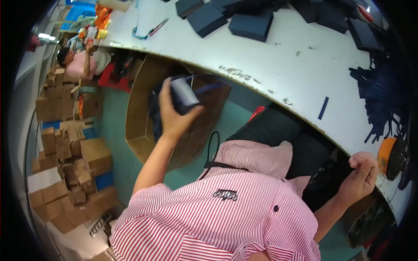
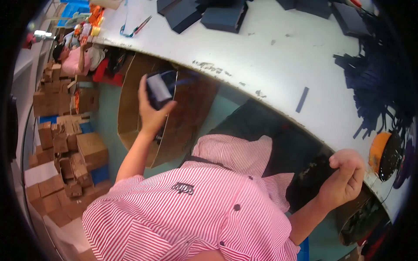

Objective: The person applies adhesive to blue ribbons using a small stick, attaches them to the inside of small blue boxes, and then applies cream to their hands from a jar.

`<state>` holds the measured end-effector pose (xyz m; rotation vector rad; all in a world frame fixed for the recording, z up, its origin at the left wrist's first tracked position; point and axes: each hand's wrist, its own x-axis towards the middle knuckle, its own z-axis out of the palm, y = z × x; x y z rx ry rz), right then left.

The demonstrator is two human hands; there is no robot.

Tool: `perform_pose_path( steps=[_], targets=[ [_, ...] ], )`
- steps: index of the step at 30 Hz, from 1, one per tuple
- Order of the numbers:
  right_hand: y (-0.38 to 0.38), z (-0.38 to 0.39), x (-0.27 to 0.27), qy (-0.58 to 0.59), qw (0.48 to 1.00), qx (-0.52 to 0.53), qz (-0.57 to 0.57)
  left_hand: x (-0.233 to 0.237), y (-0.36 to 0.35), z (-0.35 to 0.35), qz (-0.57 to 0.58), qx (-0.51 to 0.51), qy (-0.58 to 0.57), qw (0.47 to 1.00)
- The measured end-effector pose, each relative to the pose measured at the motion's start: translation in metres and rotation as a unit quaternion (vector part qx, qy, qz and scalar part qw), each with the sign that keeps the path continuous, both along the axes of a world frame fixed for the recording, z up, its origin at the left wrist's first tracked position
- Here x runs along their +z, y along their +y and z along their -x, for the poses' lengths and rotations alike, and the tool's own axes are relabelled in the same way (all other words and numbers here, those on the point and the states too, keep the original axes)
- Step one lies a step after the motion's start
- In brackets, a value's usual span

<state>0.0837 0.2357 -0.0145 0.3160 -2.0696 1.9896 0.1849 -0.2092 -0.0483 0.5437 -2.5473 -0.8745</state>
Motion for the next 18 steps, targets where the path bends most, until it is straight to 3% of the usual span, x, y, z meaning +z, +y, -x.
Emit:
perform_pose_path(
  steps=[2,4,7,8,10,11,15,17,18],
  targets=[
    [0.001,0.003,0.001,-0.015,1.000,-0.008,0.024,-0.022,-0.057,-0.023,0.098,0.127,-0.059,0.985],
    [0.003,0.005,0.003,-0.026,0.999,-0.010,0.022,-0.033,-0.081,-0.021,0.140,0.320,-0.167,0.922],
    [-0.004,0.003,0.004,-0.043,0.997,-0.058,-0.025,-0.019,-0.066,0.019,0.283,0.183,-0.059,0.940],
    [-0.005,0.001,0.003,-0.052,0.996,-0.064,-0.039,-0.001,-0.048,0.045,0.307,0.058,0.012,0.950],
    [-0.009,-0.002,0.001,-0.084,0.994,-0.053,-0.034,0.020,-0.011,0.098,0.230,-0.130,0.079,0.961],
    [-0.012,-0.003,0.000,-0.090,0.994,-0.056,-0.031,0.022,0.004,0.121,0.222,-0.176,0.085,0.955],
    [-0.015,0.004,0.003,-0.122,0.988,-0.072,-0.068,0.021,0.051,0.201,0.248,-0.247,0.102,0.931],
    [-0.016,0.010,0.006,-0.155,0.972,-0.109,-0.142,0.013,0.065,0.222,0.233,-0.235,0.062,0.942],
    [-0.015,0.016,0.007,-0.119,0.968,-0.101,-0.195,0.011,0.070,0.230,0.232,-0.243,0.066,0.939]
  ],
)
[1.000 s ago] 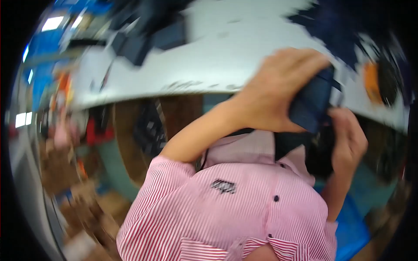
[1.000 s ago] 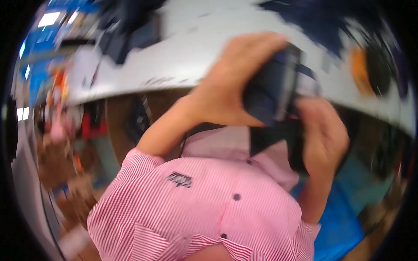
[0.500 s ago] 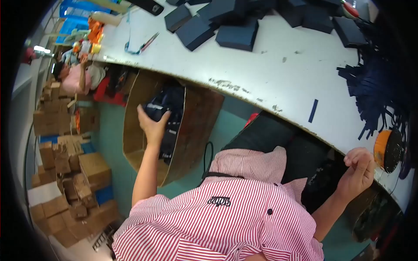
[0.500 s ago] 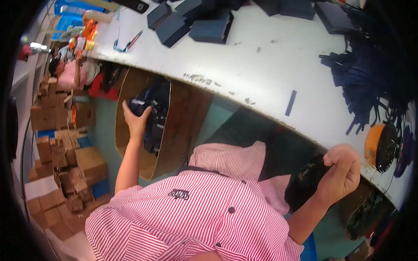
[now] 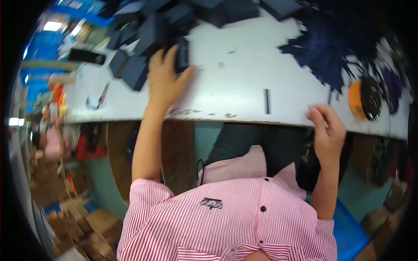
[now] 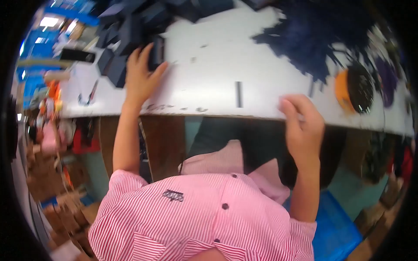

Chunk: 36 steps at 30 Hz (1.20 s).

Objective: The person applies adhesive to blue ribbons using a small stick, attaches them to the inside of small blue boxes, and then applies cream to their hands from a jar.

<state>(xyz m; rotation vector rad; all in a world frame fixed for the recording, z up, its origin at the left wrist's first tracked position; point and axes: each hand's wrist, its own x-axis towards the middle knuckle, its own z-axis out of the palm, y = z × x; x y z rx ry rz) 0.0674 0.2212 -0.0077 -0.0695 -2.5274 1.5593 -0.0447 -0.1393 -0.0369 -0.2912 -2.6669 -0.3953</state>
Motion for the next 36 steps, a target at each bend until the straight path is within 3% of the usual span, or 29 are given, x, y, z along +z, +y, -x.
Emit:
perform_pose_path(
  steps=[9,12,16,21,27,30,32,34,35,36],
  targets=[
    [0.012,0.062,-0.025,0.177,0.946,-0.023,-0.270,0.010,0.063,-0.040,-0.029,-0.115,-0.014,0.993],
    [0.003,0.096,-0.031,0.243,0.924,-0.029,-0.294,0.006,0.092,-0.056,-0.044,-0.191,-0.018,0.981],
    [-0.014,0.146,-0.040,0.307,0.869,0.011,-0.388,0.000,0.113,-0.059,-0.045,-0.211,-0.041,0.976],
    [-0.017,0.170,-0.046,0.280,0.841,0.044,-0.461,0.003,0.115,-0.058,-0.037,-0.197,-0.058,0.978],
    [-0.006,0.138,-0.016,0.293,0.950,0.029,-0.108,0.030,0.103,-0.040,-0.069,-0.234,-0.046,0.969],
    [-0.002,0.110,-0.002,0.209,0.978,0.005,0.029,0.034,0.123,-0.017,-0.172,-0.293,-0.044,0.940],
    [-0.001,0.097,-0.003,0.228,0.972,0.011,0.057,0.044,0.151,-0.009,-0.288,-0.334,-0.144,0.886],
    [-0.002,0.086,-0.002,0.245,0.968,0.013,0.053,0.049,0.176,-0.004,-0.403,-0.364,-0.264,0.797],
    [-0.004,0.081,-0.002,0.238,0.969,0.011,0.066,0.047,0.186,-0.002,-0.429,-0.384,-0.268,0.772],
    [-0.004,0.077,-0.003,0.233,0.967,0.005,0.100,0.044,0.189,0.005,-0.410,-0.391,-0.248,0.786]
  ],
)
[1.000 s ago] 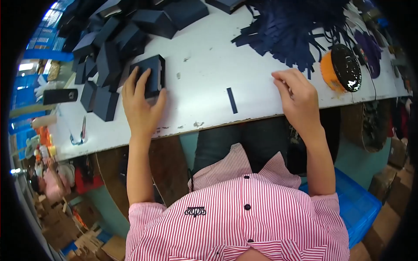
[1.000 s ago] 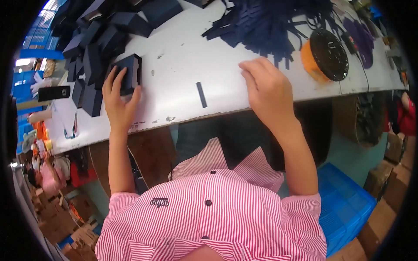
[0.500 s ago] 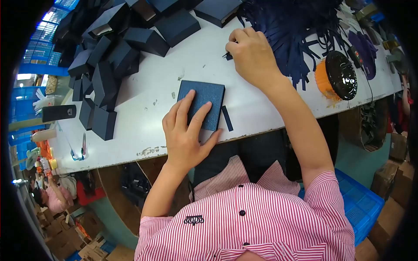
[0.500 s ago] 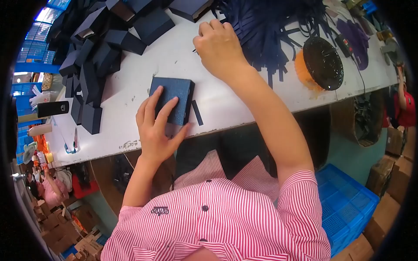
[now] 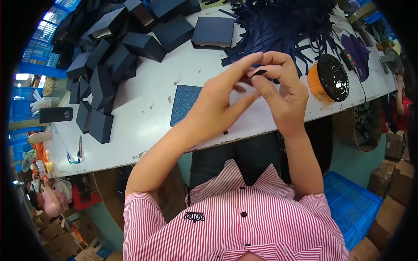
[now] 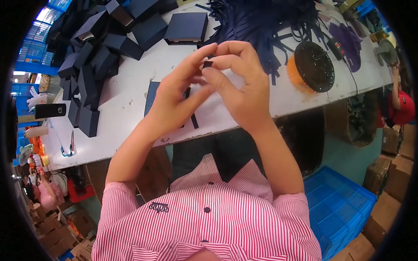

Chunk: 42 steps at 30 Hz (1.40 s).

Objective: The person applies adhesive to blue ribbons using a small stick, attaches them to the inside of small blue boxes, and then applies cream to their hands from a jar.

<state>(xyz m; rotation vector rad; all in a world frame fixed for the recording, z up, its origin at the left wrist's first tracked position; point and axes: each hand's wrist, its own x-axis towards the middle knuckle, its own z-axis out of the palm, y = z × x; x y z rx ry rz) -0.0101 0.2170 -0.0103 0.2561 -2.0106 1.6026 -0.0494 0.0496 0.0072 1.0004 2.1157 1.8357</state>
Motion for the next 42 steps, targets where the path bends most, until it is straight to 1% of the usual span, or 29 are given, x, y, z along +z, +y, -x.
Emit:
perform_pose_path(
  steps=[2,3,6,7,9,11,14,16,18,20,23,26,27,30,31,33,36,40,41,42],
  targets=[
    [0.000,-0.005,-0.001,-0.009,0.997,0.004,0.070,-0.009,0.008,0.019,0.024,0.005,0.059,0.998],
    [-0.001,-0.008,0.000,0.005,0.992,0.022,0.127,-0.013,0.007,0.030,0.062,0.006,0.128,0.990],
    [0.003,-0.016,0.011,0.026,0.961,0.065,0.267,-0.020,0.002,0.057,0.179,-0.022,0.261,0.948],
    [0.003,-0.021,0.021,0.035,0.947,0.092,0.305,-0.028,0.000,0.069,0.194,-0.011,0.303,0.933],
    [0.011,-0.032,0.037,0.054,0.898,0.235,0.369,-0.035,-0.002,0.087,0.228,0.003,0.281,0.932],
    [0.019,-0.048,0.052,0.051,0.861,0.300,0.408,-0.037,-0.001,0.097,0.236,0.014,0.279,0.931],
    [0.037,-0.073,0.053,0.003,0.874,0.250,0.416,-0.025,0.002,0.090,0.240,0.003,0.288,0.927],
    [0.051,-0.093,0.048,-0.053,0.882,0.177,0.433,-0.010,0.001,0.075,0.247,-0.007,0.265,0.932],
    [0.056,-0.105,0.041,-0.115,0.895,0.024,0.430,0.001,-0.007,0.060,0.243,-0.005,0.288,0.926],
    [0.073,-0.115,0.030,-0.178,0.889,-0.072,0.416,0.008,-0.021,0.048,0.274,-0.010,0.201,0.940],
    [0.097,-0.123,0.013,-0.211,0.893,-0.162,0.362,0.011,-0.052,0.039,0.305,-0.047,0.162,0.937],
    [0.112,-0.125,0.009,-0.235,0.900,-0.210,0.300,0.019,-0.066,0.019,0.355,-0.072,0.141,0.922],
    [0.119,-0.124,0.003,-0.223,0.909,-0.208,0.285,0.022,-0.071,0.018,0.404,-0.096,0.146,0.898],
    [0.127,-0.119,0.001,-0.229,0.918,-0.228,0.228,0.023,-0.067,0.003,0.496,-0.095,0.170,0.846],
    [0.129,-0.117,0.000,-0.231,0.921,-0.242,0.200,0.020,-0.065,0.000,0.507,-0.085,0.176,0.839],
    [0.133,-0.115,0.002,-0.231,0.924,-0.268,0.143,0.012,-0.063,0.001,0.486,-0.067,0.187,0.851],
    [0.135,-0.112,0.007,-0.240,0.916,-0.294,0.128,0.010,-0.061,-0.003,0.448,-0.010,0.196,0.872],
    [0.136,-0.108,0.001,-0.199,0.927,-0.290,0.132,0.021,-0.047,-0.013,0.394,0.065,0.201,0.894],
    [0.136,-0.106,0.000,-0.192,0.926,-0.292,0.140,0.021,-0.042,-0.013,0.381,0.057,0.239,0.891],
    [0.136,-0.104,-0.001,-0.186,0.926,-0.294,0.148,0.020,-0.035,-0.016,0.382,0.050,0.249,0.889]
  ],
)
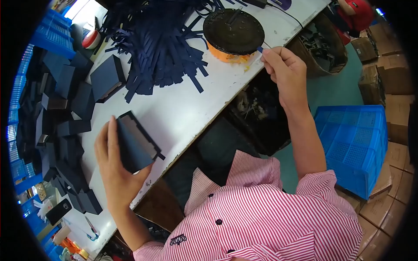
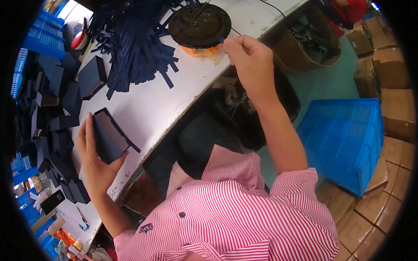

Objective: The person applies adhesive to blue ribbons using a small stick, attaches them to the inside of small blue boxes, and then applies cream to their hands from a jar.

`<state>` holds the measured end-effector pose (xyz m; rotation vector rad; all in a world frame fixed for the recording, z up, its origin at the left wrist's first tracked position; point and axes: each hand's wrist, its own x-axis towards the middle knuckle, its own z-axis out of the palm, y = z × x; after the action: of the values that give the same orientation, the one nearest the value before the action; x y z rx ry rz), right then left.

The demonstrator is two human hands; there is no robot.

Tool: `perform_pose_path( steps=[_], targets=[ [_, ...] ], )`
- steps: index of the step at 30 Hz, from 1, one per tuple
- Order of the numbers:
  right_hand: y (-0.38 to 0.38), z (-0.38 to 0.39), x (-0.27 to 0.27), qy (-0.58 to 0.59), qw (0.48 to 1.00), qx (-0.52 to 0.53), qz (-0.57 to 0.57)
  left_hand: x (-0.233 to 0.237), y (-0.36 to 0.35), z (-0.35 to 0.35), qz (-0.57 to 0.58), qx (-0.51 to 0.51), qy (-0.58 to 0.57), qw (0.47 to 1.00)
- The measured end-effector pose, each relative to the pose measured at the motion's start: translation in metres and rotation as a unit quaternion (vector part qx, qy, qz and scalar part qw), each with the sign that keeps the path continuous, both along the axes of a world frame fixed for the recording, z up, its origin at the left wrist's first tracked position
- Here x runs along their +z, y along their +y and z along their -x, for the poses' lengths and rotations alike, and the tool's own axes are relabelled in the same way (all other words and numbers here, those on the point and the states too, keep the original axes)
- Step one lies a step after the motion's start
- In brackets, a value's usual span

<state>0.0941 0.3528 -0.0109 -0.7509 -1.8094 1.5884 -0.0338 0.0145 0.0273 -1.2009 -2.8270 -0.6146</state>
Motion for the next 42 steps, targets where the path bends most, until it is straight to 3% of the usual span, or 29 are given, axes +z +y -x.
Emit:
perform_pose_path(
  steps=[11,21,30,39,42],
  targets=[
    [0.003,0.006,-0.005,-0.016,0.999,-0.002,0.039,-0.014,0.070,-0.009,0.078,-0.065,0.021,0.995],
    [0.002,0.000,-0.002,-0.013,0.997,0.004,0.077,-0.030,0.073,-0.009,0.085,-0.068,-0.016,0.994],
    [0.002,0.009,-0.003,-0.014,1.000,0.002,0.026,-0.033,0.075,-0.011,0.079,-0.057,-0.024,0.995],
    [-0.004,-0.007,-0.003,-0.055,0.993,-0.011,0.104,-0.031,0.080,-0.012,0.079,-0.049,-0.029,0.995],
    [-0.006,-0.009,0.004,-0.026,0.997,-0.015,0.074,-0.033,0.079,-0.011,0.064,-0.050,-0.036,0.996]
  ],
)
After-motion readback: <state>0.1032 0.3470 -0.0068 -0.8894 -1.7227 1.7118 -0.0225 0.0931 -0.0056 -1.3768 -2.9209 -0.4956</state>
